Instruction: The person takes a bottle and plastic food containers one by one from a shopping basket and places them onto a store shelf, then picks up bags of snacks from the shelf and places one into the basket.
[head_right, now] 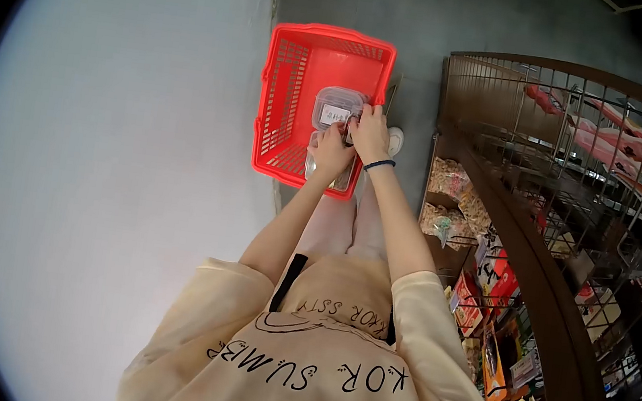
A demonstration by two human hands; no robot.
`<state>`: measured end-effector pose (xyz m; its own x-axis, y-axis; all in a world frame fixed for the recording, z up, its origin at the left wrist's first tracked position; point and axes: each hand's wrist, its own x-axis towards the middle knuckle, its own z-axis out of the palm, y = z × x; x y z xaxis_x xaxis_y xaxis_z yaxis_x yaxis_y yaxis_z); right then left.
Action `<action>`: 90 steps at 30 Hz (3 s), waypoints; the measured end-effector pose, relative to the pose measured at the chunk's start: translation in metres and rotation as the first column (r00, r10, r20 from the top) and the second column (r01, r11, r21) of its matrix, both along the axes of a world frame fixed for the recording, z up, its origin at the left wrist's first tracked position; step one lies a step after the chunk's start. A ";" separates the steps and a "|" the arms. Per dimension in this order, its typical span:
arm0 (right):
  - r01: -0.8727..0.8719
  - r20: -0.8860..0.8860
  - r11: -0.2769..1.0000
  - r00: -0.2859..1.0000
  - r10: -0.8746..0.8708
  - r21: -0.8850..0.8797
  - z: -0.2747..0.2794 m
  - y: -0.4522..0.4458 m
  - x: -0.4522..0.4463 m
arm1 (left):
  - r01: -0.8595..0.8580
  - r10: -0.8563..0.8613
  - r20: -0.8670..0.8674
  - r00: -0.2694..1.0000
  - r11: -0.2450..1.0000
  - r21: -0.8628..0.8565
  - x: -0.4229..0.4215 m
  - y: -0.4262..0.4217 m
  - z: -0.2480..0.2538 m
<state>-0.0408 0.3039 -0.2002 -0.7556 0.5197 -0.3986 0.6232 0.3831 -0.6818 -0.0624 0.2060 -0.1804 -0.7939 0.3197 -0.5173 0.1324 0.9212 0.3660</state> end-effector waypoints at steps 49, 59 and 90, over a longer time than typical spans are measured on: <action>0.562 -0.485 0.749 0.575 -0.659 -0.352 0.306 -0.244 0.244 | 0.798 -0.882 -0.231 0.410 0.224 0.560 0.110 -0.188 0.253; 0.800 -0.537 0.589 0.450 -0.714 -0.112 0.341 -0.333 0.364 | 0.850 -0.927 -0.371 -0.051 -0.235 0.471 0.208 -0.211 0.286; 0.958 -0.933 -0.077 0.246 -0.264 0.275 0.567 -0.466 0.702 | 0.238 -0.528 -0.844 -0.093 -0.835 0.497 0.601 -0.260 0.534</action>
